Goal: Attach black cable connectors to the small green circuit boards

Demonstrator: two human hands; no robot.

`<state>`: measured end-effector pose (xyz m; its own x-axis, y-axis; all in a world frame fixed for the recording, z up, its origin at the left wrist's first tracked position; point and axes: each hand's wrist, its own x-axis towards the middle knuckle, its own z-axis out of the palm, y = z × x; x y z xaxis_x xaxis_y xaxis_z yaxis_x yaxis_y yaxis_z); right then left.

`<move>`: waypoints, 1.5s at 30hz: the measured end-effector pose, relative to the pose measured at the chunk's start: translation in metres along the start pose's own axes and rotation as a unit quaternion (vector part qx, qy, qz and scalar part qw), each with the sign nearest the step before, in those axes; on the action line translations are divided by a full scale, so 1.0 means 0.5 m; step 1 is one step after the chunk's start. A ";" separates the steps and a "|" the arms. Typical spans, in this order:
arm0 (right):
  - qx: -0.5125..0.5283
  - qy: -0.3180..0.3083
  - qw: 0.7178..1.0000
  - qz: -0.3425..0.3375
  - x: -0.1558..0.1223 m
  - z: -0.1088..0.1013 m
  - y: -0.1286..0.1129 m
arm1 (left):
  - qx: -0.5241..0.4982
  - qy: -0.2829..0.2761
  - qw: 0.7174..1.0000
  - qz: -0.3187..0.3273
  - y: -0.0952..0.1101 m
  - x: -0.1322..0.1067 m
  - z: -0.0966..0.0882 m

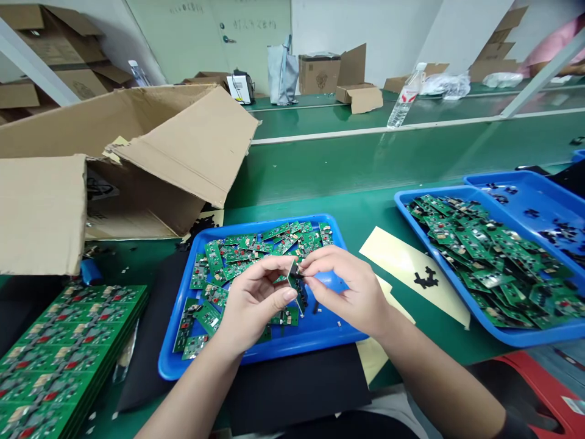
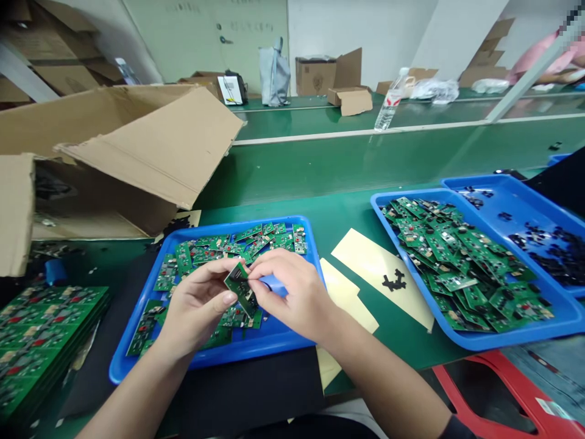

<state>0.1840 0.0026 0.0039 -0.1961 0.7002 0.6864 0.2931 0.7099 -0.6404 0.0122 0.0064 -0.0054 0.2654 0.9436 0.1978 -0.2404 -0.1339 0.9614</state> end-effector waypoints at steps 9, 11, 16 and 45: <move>-0.173 0.028 0.982 -0.076 -0.004 -0.003 0.019 | 0.008 -0.018 0.995 -0.101 0.001 0.002 0.000; -0.199 0.034 0.975 -0.092 -0.005 0.000 0.021 | -0.003 -0.031 0.990 -0.136 0.007 0.005 0.000; -0.198 0.045 0.976 -0.083 -0.009 0.008 0.019 | -0.033 -0.074 0.979 -0.188 0.014 0.009 -0.001; 0.121 0.008 0.981 0.152 -0.012 0.005 -0.004 | 0.426 0.037 0.857 0.288 0.005 0.002 -0.002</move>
<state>0.1820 -0.0028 0.0003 -0.1181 0.8822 0.4559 0.1044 0.4676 -0.8778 0.0111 0.0074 -0.0027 0.2645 0.6591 0.7040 0.4650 -0.7267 0.5056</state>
